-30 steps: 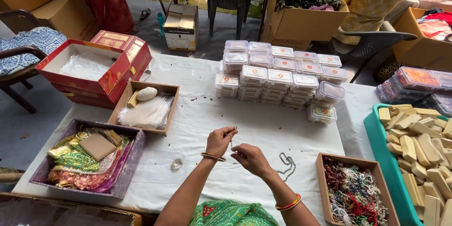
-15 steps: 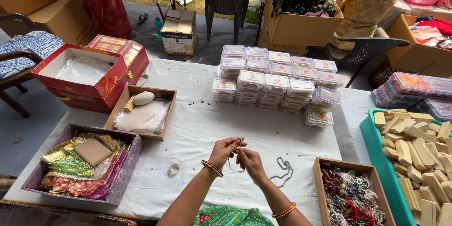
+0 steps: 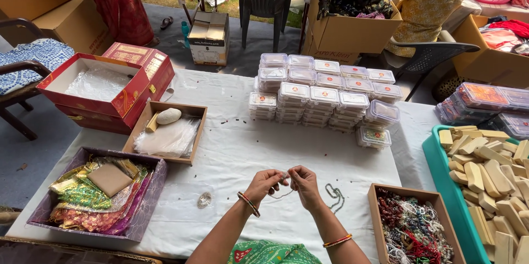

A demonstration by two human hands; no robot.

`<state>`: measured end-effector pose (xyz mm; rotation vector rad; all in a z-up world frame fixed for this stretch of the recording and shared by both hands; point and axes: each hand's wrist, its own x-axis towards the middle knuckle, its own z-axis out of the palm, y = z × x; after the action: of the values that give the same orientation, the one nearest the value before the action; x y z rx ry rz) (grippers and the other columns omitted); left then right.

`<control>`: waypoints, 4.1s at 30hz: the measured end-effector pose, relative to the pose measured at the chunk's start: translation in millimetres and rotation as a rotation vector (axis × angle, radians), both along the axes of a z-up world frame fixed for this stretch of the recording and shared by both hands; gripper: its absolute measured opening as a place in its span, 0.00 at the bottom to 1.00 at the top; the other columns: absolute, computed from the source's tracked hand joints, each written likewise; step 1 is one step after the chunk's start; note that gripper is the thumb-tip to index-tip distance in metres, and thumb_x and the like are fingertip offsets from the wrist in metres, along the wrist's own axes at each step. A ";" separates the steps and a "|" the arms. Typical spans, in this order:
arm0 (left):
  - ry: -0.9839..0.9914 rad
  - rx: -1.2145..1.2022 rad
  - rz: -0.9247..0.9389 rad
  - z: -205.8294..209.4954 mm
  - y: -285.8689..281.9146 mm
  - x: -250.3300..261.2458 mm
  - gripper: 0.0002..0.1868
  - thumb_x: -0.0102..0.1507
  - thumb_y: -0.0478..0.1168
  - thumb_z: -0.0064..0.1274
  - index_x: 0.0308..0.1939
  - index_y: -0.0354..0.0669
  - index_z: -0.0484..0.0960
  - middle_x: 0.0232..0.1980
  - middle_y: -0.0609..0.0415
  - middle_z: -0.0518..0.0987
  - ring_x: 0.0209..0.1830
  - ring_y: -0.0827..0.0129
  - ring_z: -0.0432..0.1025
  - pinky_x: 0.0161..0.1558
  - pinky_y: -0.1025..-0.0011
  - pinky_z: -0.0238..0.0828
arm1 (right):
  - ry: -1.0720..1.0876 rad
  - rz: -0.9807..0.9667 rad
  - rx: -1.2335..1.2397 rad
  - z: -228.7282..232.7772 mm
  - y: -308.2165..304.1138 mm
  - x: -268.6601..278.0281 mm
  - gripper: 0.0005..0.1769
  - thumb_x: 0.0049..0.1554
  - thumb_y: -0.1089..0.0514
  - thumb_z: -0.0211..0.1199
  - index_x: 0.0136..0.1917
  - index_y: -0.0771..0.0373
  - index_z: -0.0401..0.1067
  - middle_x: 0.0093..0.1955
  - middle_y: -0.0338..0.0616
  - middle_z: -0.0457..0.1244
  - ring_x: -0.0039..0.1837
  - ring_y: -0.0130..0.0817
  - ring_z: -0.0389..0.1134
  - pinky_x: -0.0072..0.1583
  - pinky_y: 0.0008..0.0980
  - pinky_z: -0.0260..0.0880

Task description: The person wraps small jewelry items in decorative paper and places them into clear plastic containers. They handle various items, including necklaces and small stones, and stack the filled containers on the table.

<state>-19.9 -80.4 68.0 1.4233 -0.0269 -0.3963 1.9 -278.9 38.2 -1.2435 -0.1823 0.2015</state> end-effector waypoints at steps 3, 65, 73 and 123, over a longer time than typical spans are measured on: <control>0.038 -0.183 0.146 12.7 -1.6 1.2 0.14 0.69 0.47 0.55 0.50 0.42 0.88 0.42 0.58 0.88 0.30 0.82 0.71 0.31 0.80 0.65 | 0.113 0.020 0.048 -1.7 20.2 -13.1 0.14 0.63 0.52 0.64 0.48 0.65 0.79 0.32 0.36 0.64 0.31 0.20 0.58 0.34 0.22 0.58; -0.097 0.533 0.160 -5.9 -22.9 -12.2 0.09 0.63 0.42 0.45 0.43 0.44 0.77 0.48 0.53 0.74 0.53 0.59 0.62 0.56 0.61 0.61 | -0.311 -0.117 -0.500 21.6 14.7 -16.2 0.05 0.50 0.65 0.69 0.42 0.63 0.75 0.38 0.36 0.69 0.41 0.23 0.68 0.46 0.25 0.72; 0.070 0.184 0.067 4.4 -4.1 -6.3 0.10 0.63 0.42 0.48 0.41 0.41 0.81 0.43 0.57 0.77 0.41 0.73 0.71 0.47 0.69 0.70 | -0.318 -0.062 -0.379 60.8 29.8 -23.0 0.10 0.52 0.67 0.64 0.50 0.64 0.74 0.51 0.36 0.67 0.50 0.26 0.71 0.53 0.28 0.78; -0.333 0.567 0.257 77.8 93.8 -26.5 0.07 0.68 0.41 0.48 0.40 0.42 0.74 0.35 0.55 0.87 0.32 0.67 0.82 0.32 0.67 0.77 | 0.573 -0.128 -0.031 -74.0 -31.5 -8.7 0.13 0.60 0.68 0.62 0.58 0.71 0.76 0.50 0.51 0.71 0.48 0.36 0.73 0.53 0.33 0.78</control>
<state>-46.4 13.4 145.8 2.0134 -0.0011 0.0619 -6.7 -310.5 -35.7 -1.1774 0.3952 0.4403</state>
